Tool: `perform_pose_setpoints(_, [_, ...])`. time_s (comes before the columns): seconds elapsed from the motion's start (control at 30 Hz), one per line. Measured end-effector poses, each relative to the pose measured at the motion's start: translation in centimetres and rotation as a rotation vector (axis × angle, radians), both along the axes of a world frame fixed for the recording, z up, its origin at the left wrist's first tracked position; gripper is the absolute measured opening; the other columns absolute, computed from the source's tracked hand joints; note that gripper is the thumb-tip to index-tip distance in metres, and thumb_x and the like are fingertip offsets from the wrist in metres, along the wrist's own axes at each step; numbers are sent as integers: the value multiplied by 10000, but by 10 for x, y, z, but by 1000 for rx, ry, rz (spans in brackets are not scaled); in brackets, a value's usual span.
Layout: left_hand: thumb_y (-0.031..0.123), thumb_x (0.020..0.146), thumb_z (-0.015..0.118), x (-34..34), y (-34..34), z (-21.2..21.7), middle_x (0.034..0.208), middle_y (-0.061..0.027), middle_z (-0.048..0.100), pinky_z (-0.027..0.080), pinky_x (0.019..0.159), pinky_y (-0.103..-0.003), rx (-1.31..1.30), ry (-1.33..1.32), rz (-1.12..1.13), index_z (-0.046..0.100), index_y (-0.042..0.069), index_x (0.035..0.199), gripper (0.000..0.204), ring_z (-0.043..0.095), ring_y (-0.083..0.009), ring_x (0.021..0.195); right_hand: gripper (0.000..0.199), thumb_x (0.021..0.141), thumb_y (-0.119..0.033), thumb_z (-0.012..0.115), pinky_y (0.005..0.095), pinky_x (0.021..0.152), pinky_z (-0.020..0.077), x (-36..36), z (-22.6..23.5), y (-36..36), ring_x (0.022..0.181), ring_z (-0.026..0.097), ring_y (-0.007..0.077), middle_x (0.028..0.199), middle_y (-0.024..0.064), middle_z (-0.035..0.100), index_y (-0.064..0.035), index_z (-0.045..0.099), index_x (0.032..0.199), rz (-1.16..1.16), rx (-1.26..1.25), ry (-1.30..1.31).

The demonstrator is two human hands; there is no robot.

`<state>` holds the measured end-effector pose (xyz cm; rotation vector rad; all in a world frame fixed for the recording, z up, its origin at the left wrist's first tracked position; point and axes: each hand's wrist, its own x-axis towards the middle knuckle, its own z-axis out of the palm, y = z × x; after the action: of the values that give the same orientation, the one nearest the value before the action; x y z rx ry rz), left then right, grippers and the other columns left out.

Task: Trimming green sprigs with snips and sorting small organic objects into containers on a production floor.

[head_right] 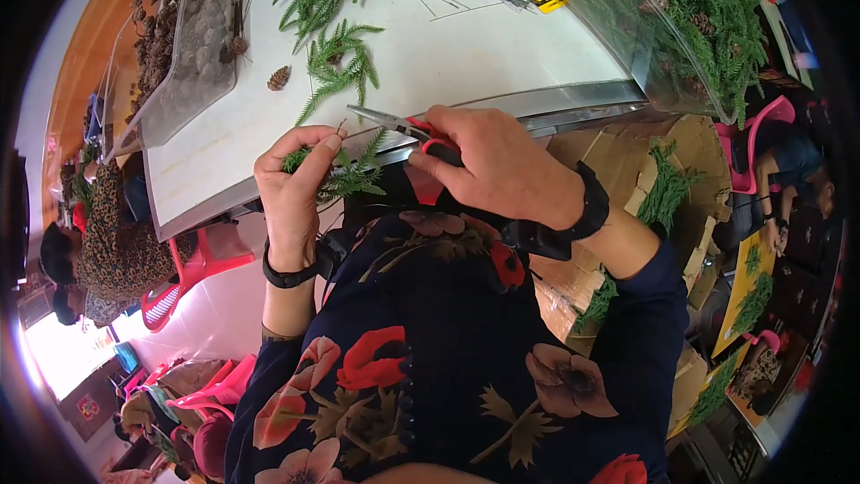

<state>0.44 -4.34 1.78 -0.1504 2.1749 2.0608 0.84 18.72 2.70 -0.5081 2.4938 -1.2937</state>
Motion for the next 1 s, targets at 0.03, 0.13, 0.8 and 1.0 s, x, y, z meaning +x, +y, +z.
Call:
perform_pose_setpoints(0.03, [-2, 828, 657, 0, 1, 0, 835, -56, 697, 452, 661, -170, 0, -1, -1, 704, -34, 911, 100, 587, -59, 733, 274, 841, -139, 665, 355, 668, 469, 1, 0, -1, 735, 590, 325, 856, 170, 617, 20, 570, 1043, 23, 27, 47])
perform_pose_setpoints(0.13, [3, 830, 656, 0, 2, -1, 846, -59, 699, 457, 673, -177, 151, -47, 13, 704, -35, 913, 103, 590, -64, 748, 285, 834, -135, 670, 362, 673, 467, 1, -3, -3, 735, 584, 336, 872, 169, 615, 19, 564, 1049, 39, 28, 134])
perform_pose_setpoints(0.8, [2, 821, 650, 2, 7, 5, 808, -8, 666, 376, 624, -154, 22, 77, 27, 707, -24, 947, 141, 516, -29, 659, 296, 808, -141, 682, 414, 625, 425, -1, -1, -4, 708, 534, 372, 794, 189, 551, 18, 557, 1025, 41, 50, 251])
perform_pose_setpoints(1.0, [-3, 822, 649, 1, 7, 2, 831, -28, 677, 417, 656, -173, 163, 24, 19, 703, -31, 951, 143, 553, -49, 701, 294, 811, -152, 683, 411, 614, 423, 0, -2, -6, 695, 528, 374, 794, 190, 553, 25, 558, 1009, 24, 51, 259])
